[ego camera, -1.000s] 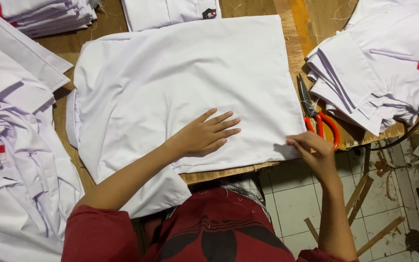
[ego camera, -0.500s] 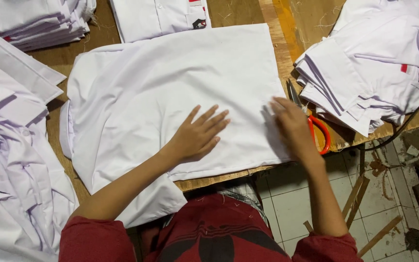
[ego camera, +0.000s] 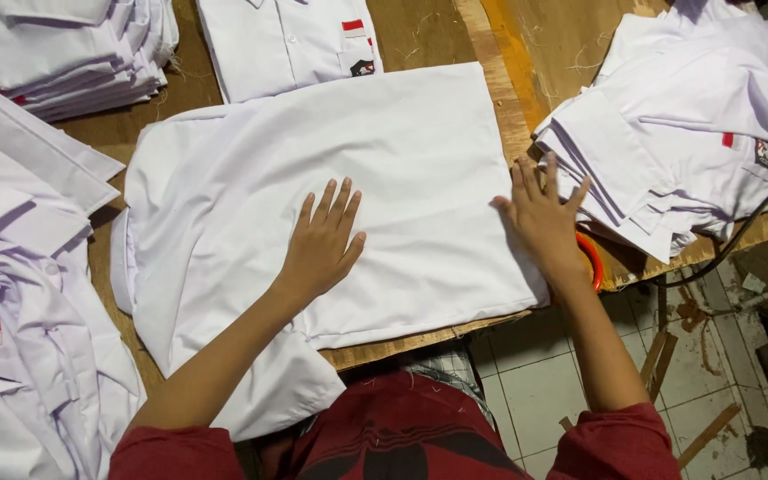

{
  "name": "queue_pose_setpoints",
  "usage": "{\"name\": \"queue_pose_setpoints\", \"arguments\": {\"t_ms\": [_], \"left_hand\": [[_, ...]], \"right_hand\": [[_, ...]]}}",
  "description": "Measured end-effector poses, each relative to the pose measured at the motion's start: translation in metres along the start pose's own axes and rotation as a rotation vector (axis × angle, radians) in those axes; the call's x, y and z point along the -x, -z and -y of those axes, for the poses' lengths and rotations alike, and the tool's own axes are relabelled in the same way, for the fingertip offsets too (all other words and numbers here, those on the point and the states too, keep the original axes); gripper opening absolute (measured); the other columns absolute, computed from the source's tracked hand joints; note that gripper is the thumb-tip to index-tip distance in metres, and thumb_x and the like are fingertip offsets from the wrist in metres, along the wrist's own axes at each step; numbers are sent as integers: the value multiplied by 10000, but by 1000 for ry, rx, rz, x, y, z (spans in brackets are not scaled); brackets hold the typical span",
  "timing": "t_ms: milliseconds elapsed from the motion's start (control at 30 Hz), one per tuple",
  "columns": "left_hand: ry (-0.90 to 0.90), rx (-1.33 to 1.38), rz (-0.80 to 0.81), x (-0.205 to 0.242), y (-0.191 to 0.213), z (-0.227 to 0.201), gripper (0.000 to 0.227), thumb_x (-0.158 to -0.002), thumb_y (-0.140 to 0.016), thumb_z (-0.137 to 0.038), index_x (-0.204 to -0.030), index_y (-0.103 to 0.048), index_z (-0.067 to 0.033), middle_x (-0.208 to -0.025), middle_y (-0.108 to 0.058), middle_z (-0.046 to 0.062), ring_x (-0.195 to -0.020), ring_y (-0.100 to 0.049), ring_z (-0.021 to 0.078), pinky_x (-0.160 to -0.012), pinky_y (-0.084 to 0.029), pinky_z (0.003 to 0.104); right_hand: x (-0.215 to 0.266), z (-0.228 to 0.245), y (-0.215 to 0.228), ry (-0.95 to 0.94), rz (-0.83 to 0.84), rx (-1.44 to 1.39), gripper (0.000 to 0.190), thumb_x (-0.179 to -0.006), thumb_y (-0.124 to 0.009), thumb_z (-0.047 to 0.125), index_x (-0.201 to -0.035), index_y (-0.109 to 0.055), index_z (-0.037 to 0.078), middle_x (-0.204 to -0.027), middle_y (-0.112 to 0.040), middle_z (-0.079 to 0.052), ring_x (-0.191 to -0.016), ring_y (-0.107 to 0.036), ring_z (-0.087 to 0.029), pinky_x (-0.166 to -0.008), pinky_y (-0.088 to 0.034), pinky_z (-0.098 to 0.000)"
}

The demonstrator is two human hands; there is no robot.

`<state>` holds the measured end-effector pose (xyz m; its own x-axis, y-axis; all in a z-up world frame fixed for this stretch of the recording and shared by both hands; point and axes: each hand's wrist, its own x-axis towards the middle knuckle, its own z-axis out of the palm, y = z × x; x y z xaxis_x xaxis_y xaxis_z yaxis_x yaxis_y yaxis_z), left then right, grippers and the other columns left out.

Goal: Folding a white school shirt on a wooden table in a factory setting.

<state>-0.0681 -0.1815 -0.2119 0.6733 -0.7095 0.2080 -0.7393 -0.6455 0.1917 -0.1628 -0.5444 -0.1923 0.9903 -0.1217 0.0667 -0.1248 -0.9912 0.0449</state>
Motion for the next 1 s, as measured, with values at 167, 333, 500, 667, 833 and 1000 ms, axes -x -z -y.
{"name": "queue_pose_setpoints", "arguments": {"t_ms": [167,333,500,667,833,1000], "left_hand": [[20,8,0,-1,3,-2,602,-1066,-333,-405,-1573,-389,-85,-1663,-309,159,-1539,-261,340,-1221,-160,546],[41,21,23,0,1,0,615,-1066,-313,-428,-1583,-368,-100,-1667,-296,153,-1542,-251,333,-1226,-150,542],[33,40,6,-1,1,0,604,-1058,-330,-412,-1568,-394,-95,-1652,-329,155,-1535,-272,329,-1226,-158,532],[43,66,-1,0,4,-2,599,-1057,-339,-405,-1564,-407,-93,-1641,-352,158,-1529,-288,328,-1227,-156,529],[40,61,-51,1,0,-2,590,-1056,-345,-399,-1546,-435,-83,-1627,-375,166,-1518,-311,329,-1221,-182,531],[11,38,-99,1,3,-2,576,-1050,-371,-385,-1525,-456,-70,-1603,-402,182,-1502,-339,345,-1208,-222,549]], "right_hand": [[-12,17,17,138,-127,21,513,-1163,-347,378,-1541,-488,60,-1670,-400,-130,-1569,-218,-354,-1140,-64,-658],[-21,31,-13,300,142,-85,712,-1076,-133,649,-1642,-227,226,-1721,-195,29,-1584,-131,-202,-1207,49,-592],[-17,-4,-24,78,-334,503,585,-1174,-233,600,-1526,-540,248,-1655,-487,42,-1637,-261,-201,-1198,90,-681],[-37,20,3,75,-301,510,404,-1149,-401,326,-1499,-558,201,-1695,-430,-50,-1634,-227,-270,-1146,73,-712],[-91,91,-8,369,-96,-72,469,-1084,-440,185,-1551,-419,148,-1707,-286,-75,-1559,-227,-291,-1118,-80,-689],[-113,153,-15,585,130,-273,600,-1093,-175,556,-1634,-246,305,-1713,-210,50,-1577,-171,-195,-1200,-89,-627]]}}
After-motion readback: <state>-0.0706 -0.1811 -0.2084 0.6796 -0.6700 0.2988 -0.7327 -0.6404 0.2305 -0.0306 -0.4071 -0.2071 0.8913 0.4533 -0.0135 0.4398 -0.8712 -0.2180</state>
